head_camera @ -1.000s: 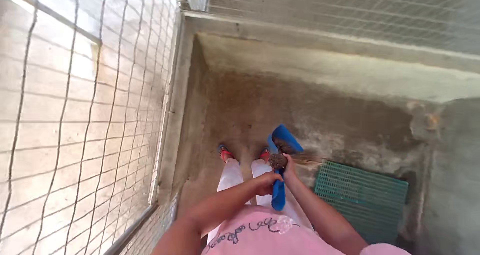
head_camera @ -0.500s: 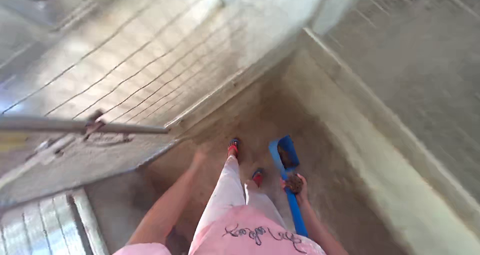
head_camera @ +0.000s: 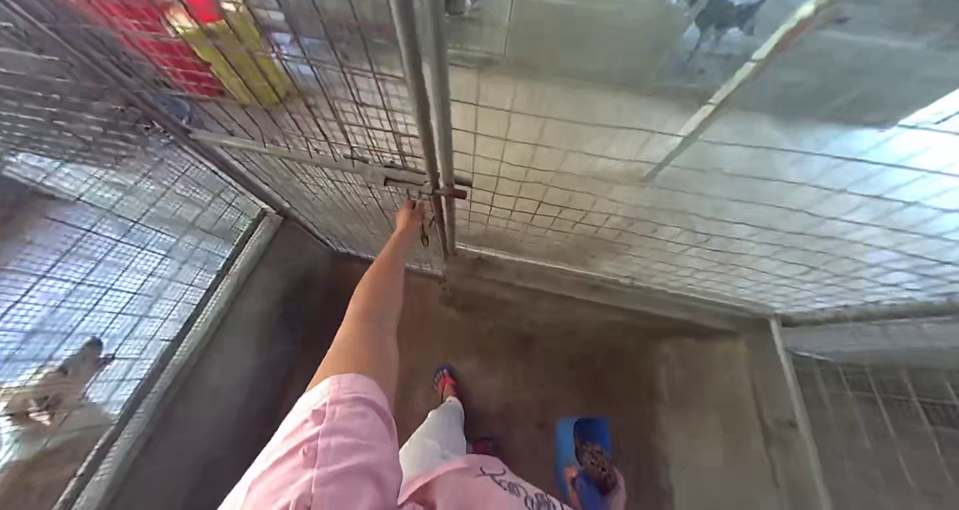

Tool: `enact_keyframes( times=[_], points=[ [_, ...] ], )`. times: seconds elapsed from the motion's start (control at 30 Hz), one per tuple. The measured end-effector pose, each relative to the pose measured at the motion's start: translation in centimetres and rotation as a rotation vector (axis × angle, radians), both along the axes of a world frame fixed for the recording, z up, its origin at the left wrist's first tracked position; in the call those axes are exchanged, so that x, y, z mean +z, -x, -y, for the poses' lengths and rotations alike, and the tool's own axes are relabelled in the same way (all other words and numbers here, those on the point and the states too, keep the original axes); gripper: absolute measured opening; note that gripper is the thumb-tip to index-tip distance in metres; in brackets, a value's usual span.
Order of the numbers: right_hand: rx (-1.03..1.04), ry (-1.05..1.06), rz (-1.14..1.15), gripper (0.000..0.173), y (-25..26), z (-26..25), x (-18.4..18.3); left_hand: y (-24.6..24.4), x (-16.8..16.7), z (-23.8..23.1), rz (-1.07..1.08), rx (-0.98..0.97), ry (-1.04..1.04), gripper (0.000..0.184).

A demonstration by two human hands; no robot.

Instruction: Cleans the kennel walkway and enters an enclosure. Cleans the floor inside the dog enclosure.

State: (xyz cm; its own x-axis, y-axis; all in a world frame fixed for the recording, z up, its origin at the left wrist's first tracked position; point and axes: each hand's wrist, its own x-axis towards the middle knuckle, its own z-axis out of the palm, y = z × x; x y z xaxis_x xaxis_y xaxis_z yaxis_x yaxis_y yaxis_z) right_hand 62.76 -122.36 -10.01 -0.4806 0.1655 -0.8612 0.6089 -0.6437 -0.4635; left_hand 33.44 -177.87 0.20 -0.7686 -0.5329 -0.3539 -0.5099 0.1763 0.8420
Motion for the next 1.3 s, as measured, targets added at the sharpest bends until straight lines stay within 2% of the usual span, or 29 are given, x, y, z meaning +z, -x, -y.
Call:
enact_keyframes(
  times=[0.07, 0.13, 0.23, 0.4, 0.5, 0.57, 0.67, 0.7, 0.73, 0.77, 0.8, 0.87, 0.97, 1.1, 1.2, 1.3],
  points=[
    [-0.018, 0.061, -0.003, 0.060, 1.1, 1.0, -1.6, -1.5, -0.1, 1.9, -0.006, -0.032, 0.048, 0.050],
    [-0.014, 0.192, -0.046, 0.065, 2.2, 2.1, -4.0, -3.2, 1.3, 4.9, 0.057, -0.031, 0.166, 0.050],
    [0.056, 0.405, -0.071, 0.066, 5.2, 5.7, -4.0, -5.0, 2.4, 6.5, 0.122, -0.083, 0.251, 0.049],
    [0.157, 0.516, 0.022, 0.060, 9.2, 15.0, -1.8, -12.9, -1.2, 5.9, 0.097, -0.058, 0.297, 0.044],
    [0.350, 0.483, -0.016, 0.058, 10.7, 20.2, -1.0, -20.2, -3.5, 6.2, 0.065, -0.021, 0.325, 0.039],
    [0.457, 0.492, 0.052, 0.061, 12.1, 23.7, -0.3, -25.1, -3.9, 5.3, -0.002, 0.151, 0.205, 0.037],
    [0.632, 0.507, 0.149, 0.062, 13.7, 29.2, 0.5, -31.0, -3.5, 3.5, -0.075, 0.606, -0.212, 0.053],
    [0.693, 0.510, 0.159, 0.059, 14.0, 31.0, 0.5, -32.8, -3.1, 3.0, -0.128, 0.747, -0.350, 0.049],
    [0.757, 0.494, 0.162, 0.056, 14.2, 32.9, 0.7, -34.7, -3.0, 2.4, -0.187, 0.898, -0.489, 0.038],
    [0.822, 0.455, 0.159, 0.052, 14.4, 34.8, 1.2, -36.9, -3.6, 2.2, -0.232, 0.984, -0.590, 0.031],
    [0.896, 0.420, 0.151, 0.049, 14.6, 36.7, 1.4, -38.6, -4.2, 2.2, -0.261, 1.043, -0.632, 0.035],
    [1.033, 0.352, 0.177, 0.044, 15.8, 40.7, 2.2, -41.1, -4.0, 2.9, -0.240, 1.159, -0.584, 0.052],
    [1.230, 0.313, 0.266, 0.041, 17.3, 46.5, 3.6, -44.6, -3.9, 6.0, -0.291, 1.422, -0.439, 0.062],
    [1.466, 0.345, 0.204, 0.043, 20.5, 55.0, 4.5, -46.6, -5.3, 11.0, -0.439, 1.729, -0.306, 0.064],
    [1.531, 0.353, 0.115, 0.041, 22.9, 61.4, 4.7, -46.0, -4.2, 12.4, -0.397, 1.828, -0.256, 0.061],
    [1.540, 0.328, 0.035, 0.037, 25.2, 68.6, 3.3, -47.2, -3.8, 14.5, -0.343, 1.842, -0.277, 0.060]
  ],
)
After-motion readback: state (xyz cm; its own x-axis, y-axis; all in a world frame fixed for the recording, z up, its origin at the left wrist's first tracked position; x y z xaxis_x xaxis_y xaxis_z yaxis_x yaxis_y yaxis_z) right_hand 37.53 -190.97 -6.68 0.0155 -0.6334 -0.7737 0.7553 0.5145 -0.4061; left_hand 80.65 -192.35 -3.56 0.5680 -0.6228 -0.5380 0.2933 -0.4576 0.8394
